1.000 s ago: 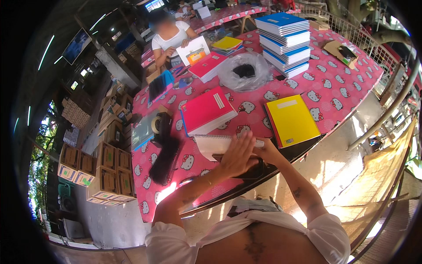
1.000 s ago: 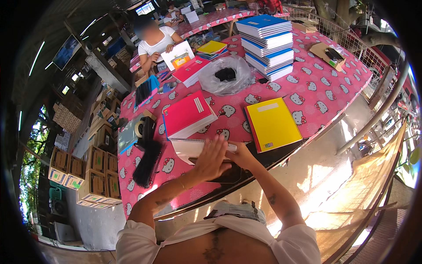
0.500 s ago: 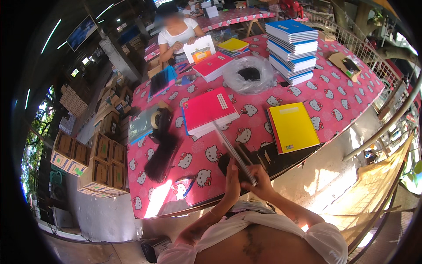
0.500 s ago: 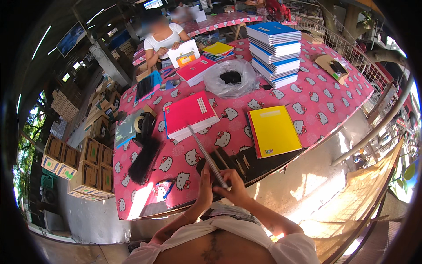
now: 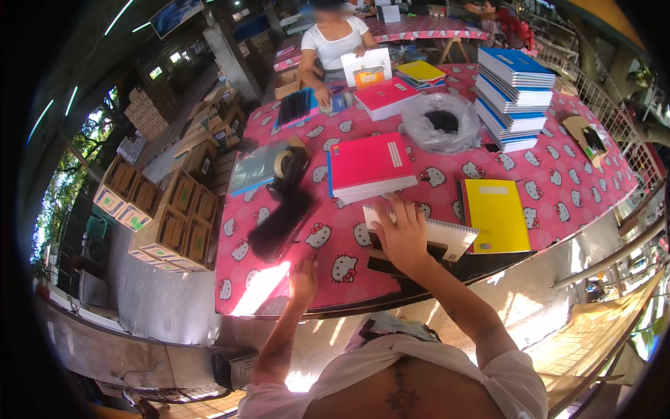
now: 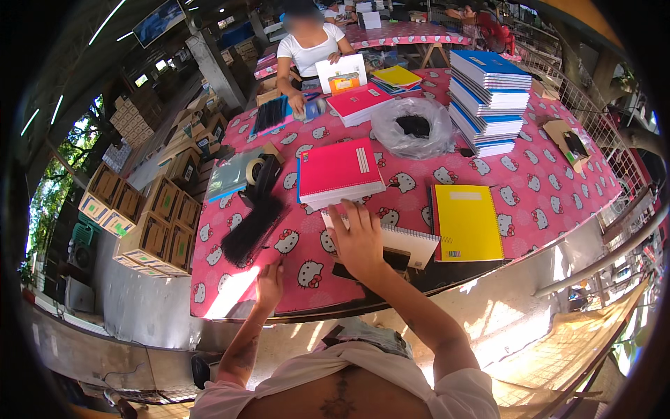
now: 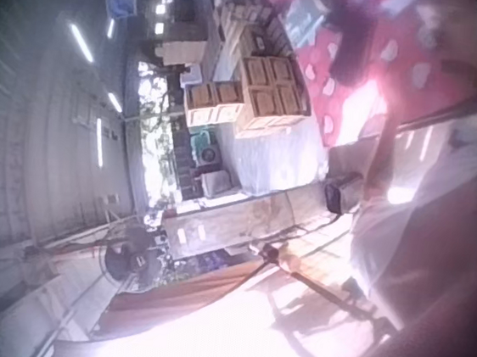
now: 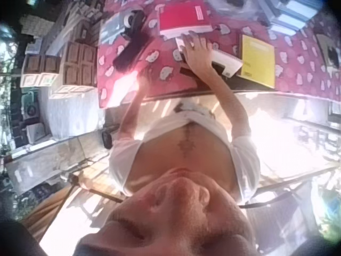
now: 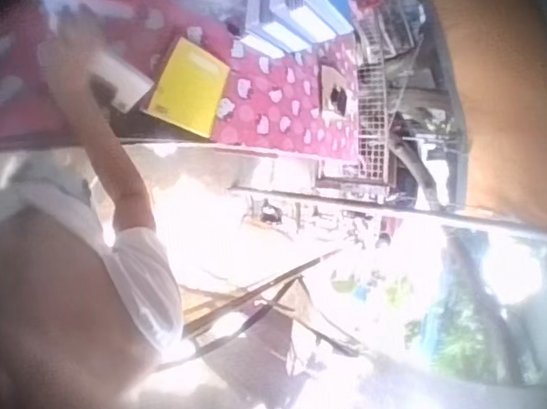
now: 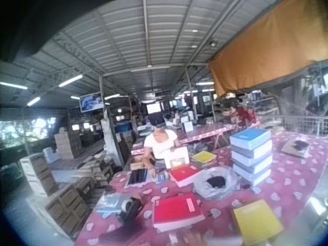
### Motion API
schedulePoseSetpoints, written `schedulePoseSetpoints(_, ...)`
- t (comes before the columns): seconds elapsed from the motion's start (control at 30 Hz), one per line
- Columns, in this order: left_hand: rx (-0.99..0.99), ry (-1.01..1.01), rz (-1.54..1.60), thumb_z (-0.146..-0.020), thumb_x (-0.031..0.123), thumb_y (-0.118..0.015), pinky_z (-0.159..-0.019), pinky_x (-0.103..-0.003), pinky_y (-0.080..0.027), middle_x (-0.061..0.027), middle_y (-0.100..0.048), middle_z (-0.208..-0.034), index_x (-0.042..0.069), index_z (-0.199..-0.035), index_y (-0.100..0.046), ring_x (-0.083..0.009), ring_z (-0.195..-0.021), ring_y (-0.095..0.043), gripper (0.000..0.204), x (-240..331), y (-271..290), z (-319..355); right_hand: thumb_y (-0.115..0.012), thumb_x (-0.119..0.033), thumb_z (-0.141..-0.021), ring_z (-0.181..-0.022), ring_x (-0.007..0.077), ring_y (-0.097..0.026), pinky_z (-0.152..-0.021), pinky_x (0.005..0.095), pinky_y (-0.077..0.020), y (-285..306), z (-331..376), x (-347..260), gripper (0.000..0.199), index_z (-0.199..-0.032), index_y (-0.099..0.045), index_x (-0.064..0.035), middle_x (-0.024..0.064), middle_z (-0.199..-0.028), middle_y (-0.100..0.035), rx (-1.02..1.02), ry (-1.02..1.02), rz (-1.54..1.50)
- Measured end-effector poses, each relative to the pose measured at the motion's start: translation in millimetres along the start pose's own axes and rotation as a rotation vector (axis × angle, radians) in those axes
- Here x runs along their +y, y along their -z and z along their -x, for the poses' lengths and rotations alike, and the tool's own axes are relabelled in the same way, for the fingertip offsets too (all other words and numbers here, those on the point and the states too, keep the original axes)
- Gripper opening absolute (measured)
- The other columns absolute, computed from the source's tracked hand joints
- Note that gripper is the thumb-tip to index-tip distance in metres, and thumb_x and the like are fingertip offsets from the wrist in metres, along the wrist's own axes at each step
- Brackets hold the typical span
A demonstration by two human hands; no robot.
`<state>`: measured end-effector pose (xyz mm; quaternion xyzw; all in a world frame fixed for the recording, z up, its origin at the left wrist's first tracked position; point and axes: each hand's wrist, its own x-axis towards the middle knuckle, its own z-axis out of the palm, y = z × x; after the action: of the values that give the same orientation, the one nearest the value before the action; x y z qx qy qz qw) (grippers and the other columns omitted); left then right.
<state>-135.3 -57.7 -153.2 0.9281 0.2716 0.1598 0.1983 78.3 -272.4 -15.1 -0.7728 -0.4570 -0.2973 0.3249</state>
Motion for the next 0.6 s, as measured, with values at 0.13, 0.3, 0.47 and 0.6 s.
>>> schedulePoseSetpoints(0.13,-0.152,0.462,1.224,-0.104,0.025,-0.05,-0.07,-0.036,-0.059,-0.0138,-0.07,-0.099,0.004,-0.123,-0.059,-0.0307,-0.076,-0.071,0.03,69.3,13.2,-28.2,-0.069,-0.024,-0.088,-0.084,0.0279,-0.068,-0.076,0.0425,-0.0529,-28.6,-8.7,29.0,0.018,-0.103,-0.067,-0.0132,0.0059,-0.09,-0.067,-0.2,-0.105,0.024)
schedulePoseSetpoints(0.3,-0.45,0.363,1.577,-0.106,0.027,-0.046,-0.073,-0.04,-0.061,-0.0193,-0.07,-0.105,-0.003,-0.122,-0.056,-0.0317,-0.088,-0.073,0.035,145.3,49.3,-59.3,-0.069,-0.025,-0.089,-0.076,0.0292,-0.07,-0.066,0.0428,-0.0554,-23.3,-12.2,22.3,0.014,-0.095,-0.066,-0.0135,0.0044,-0.084,-0.068,-0.207,-0.159,-0.013)
schedulePoseSetpoints(0.47,-0.509,0.387,1.634,-0.105,0.025,-0.048,-0.074,-0.044,-0.06,-0.0229,-0.07,-0.106,-0.006,-0.113,-0.059,-0.0329,-0.087,-0.073,0.035,143.7,51.8,-76.5,-0.069,-0.024,-0.089,-0.071,0.0306,-0.069,-0.063,0.0416,-0.0551,-21.9,-13.2,17.7,0.012,-0.095,-0.065,-0.0135,0.0052,-0.082,-0.066,-0.162,-0.152,-0.039)
schedulePoseSetpoints(0.6,-0.419,0.018,0.762,-0.105,0.023,-0.051,-0.066,-0.035,-0.056,-0.0113,-0.069,-0.092,0.001,-0.109,-0.066,-0.0217,-0.071,-0.068,0.027,126.6,59.0,-88.7,-0.069,-0.024,-0.089,-0.07,0.0301,-0.068,-0.061,0.0404,-0.0546,-21.3,-14.3,13.6,0.013,-0.095,-0.065,-0.0136,0.0044,-0.081,-0.065,-0.144,-0.127,-0.031)
